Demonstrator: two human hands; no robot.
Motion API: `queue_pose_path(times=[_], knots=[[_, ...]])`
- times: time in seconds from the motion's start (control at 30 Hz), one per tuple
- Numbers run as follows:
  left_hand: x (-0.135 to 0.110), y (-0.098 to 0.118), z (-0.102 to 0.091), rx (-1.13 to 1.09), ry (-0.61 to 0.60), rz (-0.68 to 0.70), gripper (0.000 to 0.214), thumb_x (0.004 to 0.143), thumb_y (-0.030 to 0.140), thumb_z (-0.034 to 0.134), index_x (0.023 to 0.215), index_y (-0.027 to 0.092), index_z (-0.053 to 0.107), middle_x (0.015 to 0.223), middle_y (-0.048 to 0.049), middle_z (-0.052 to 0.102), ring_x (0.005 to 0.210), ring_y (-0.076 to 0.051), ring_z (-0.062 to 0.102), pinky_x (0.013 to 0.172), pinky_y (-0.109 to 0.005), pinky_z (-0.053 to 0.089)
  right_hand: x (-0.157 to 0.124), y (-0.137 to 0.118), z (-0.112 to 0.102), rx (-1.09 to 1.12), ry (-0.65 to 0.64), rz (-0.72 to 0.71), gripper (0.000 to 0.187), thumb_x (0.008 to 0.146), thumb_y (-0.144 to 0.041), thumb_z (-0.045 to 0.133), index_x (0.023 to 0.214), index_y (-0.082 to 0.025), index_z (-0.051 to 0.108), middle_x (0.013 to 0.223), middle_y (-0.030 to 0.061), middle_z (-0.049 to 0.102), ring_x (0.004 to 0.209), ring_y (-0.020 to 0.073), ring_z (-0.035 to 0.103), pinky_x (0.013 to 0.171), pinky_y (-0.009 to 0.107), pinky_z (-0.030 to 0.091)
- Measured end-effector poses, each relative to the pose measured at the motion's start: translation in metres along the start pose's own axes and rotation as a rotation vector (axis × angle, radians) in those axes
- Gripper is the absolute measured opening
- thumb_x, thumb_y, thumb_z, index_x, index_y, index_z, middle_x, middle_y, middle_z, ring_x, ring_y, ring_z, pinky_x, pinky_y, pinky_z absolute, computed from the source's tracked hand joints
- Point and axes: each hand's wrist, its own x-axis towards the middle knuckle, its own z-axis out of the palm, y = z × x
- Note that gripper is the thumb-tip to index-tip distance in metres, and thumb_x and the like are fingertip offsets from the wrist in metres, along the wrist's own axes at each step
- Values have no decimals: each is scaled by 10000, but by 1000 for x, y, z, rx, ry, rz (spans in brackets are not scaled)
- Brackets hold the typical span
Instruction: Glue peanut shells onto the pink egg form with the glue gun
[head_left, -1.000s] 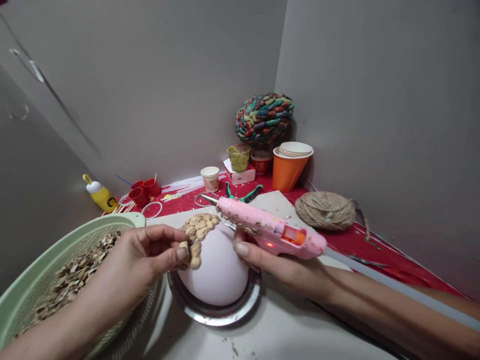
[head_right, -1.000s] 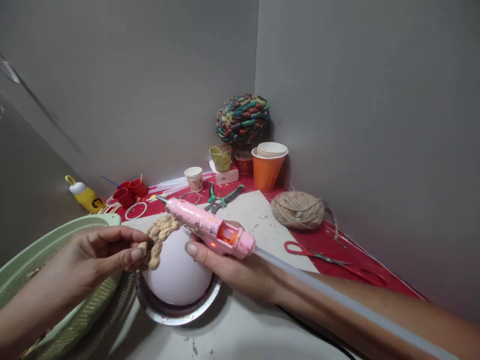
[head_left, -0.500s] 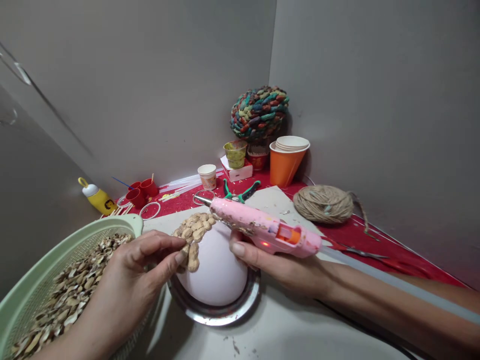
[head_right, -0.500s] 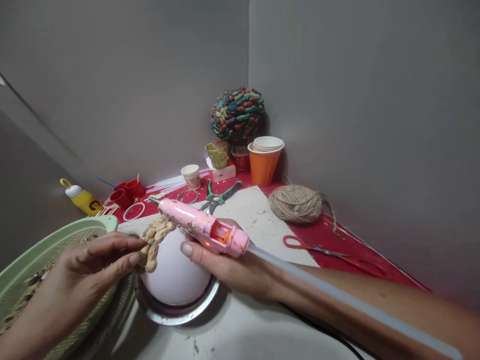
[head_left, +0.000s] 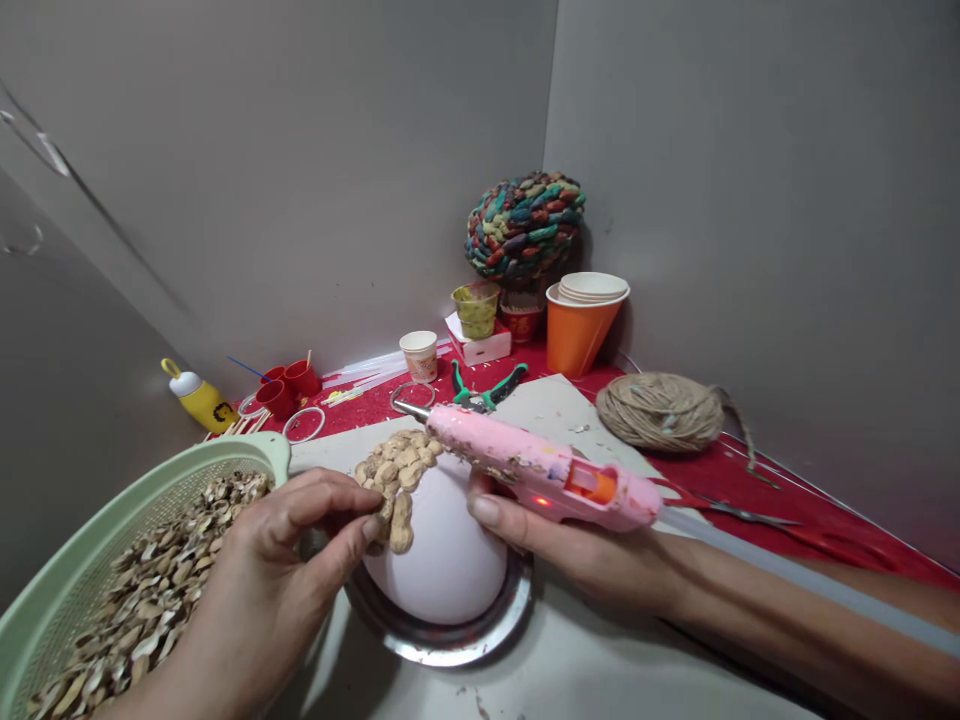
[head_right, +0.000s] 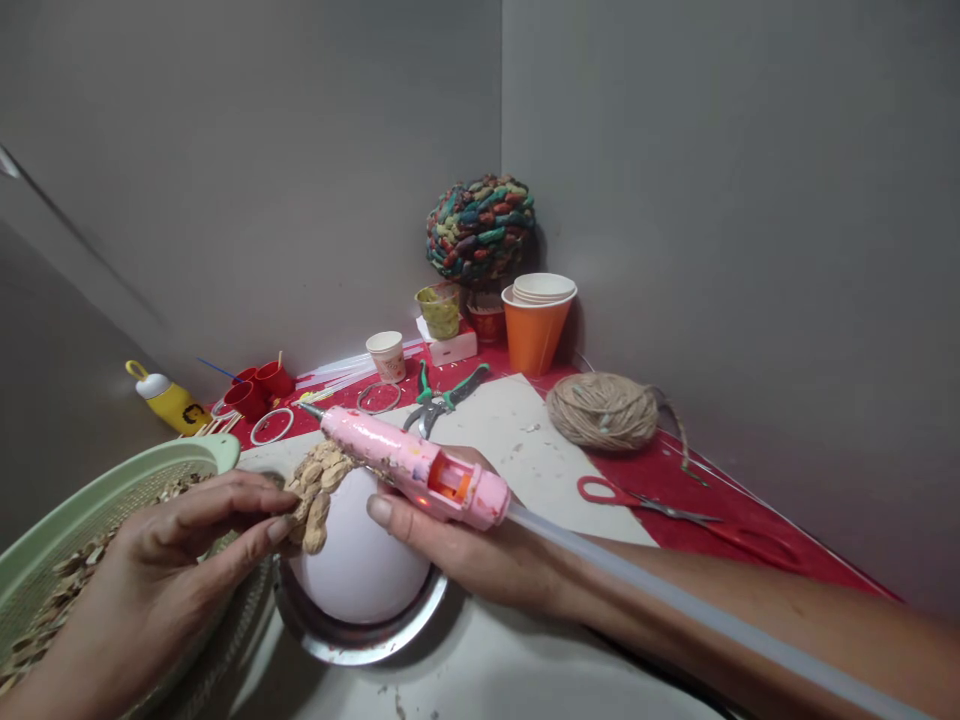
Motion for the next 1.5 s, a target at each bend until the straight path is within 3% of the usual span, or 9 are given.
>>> queue_pose_path(times=[0.27, 0.47, 0.67, 0.83, 1.03, 1.13, 1.23, 1.37, 1.5], knots=[[0, 1, 1, 11, -62, -164, 195, 752, 419, 702, 832, 244, 736, 790, -37, 739, 691, -216, 671, 613, -323, 535, -1, -2, -2, -47, -14, 4, 281, 884, -397, 577, 711, -183, 518, 648, -9, 460, 589, 105, 423, 528, 235, 416], [2, 9, 4, -74, -55, -185, 138, 772, 336, 684, 798, 204, 652, 727, -26, 680, 651, -175, 632, 567, -268, 507, -2, 0, -2, -15, -25, 33, 309, 886, -432, 583, 751, -165, 505, 674, -12, 446, 608, 97, 407, 556, 230, 418], [3, 10, -9, -316, -30, -257, 189, 749, 299, 756, 844, 196, 629, 784, -28, 676, 714, -160, 650, 639, -240, 532, -2, 5, -4, -47, -26, 4, 309, 914, -414, 553, 742, -163, 498, 676, -9, 455, 622, 97, 429, 542, 219, 397], [-15, 17, -19, -523, -8, -393, 265, 659, 315, 841, 764, 182, 637, 637, -11, 619, 572, -116, 569, 514, -190, 466, -9, -3, -4, -76, -6, 11, 291, 906, -433, 565, 821, -155, 560, 753, 13, 524, 675, 109, 487, 604, 227, 454], [-55, 36, 9, -898, -69, -615, 262, 629, 272, 848, 724, 176, 624, 635, -4, 578, 567, -118, 543, 559, -241, 492, -22, -29, 9, 22, -160, -27, 157, 886, -303, 607, 926, -157, 646, 885, 42, 658, 809, 130, 618, 736, 223, 525], [-60, 39, 26, -1047, -132, -632, 255, 635, 248, 849, 735, 177, 625, 692, 1, 588, 595, -106, 546, 598, -237, 517, -26, -40, 14, 32, -336, -115, 114, 908, -219, 573, 941, -148, 655, 892, 35, 677, 820, 111, 636, 764, 201, 521], [-58, 38, 39, -1138, -144, -611, 271, 640, 245, 854, 815, 181, 658, 721, 3, 605, 594, -101, 570, 595, -226, 523, -27, -45, 16, 84, -449, -77, 131, 922, -182, 532, 924, -130, 652, 850, 39, 681, 823, 116, 650, 776, 210, 527], [-57, 37, 46, -1158, -139, -570, 237, 680, 266, 831, 808, 177, 653, 739, -2, 620, 616, -116, 604, 619, -246, 538, -29, -43, 17, 225, -404, -25, 114, 915, -188, 533, 887, -128, 625, 784, 26, 659, 744, 120, 646, 735, 235, 540], [-62, 29, 47, -967, -24, -449, 230, 706, 277, 819, 845, 185, 661, 778, -12, 651, 697, -122, 617, 696, -237, 531, -29, -38, 16, 111, -324, -46, 46, 863, -147, 584, 885, -139, 623, 778, -9, 629, 707, 88, 592, 642, 174, 487]])
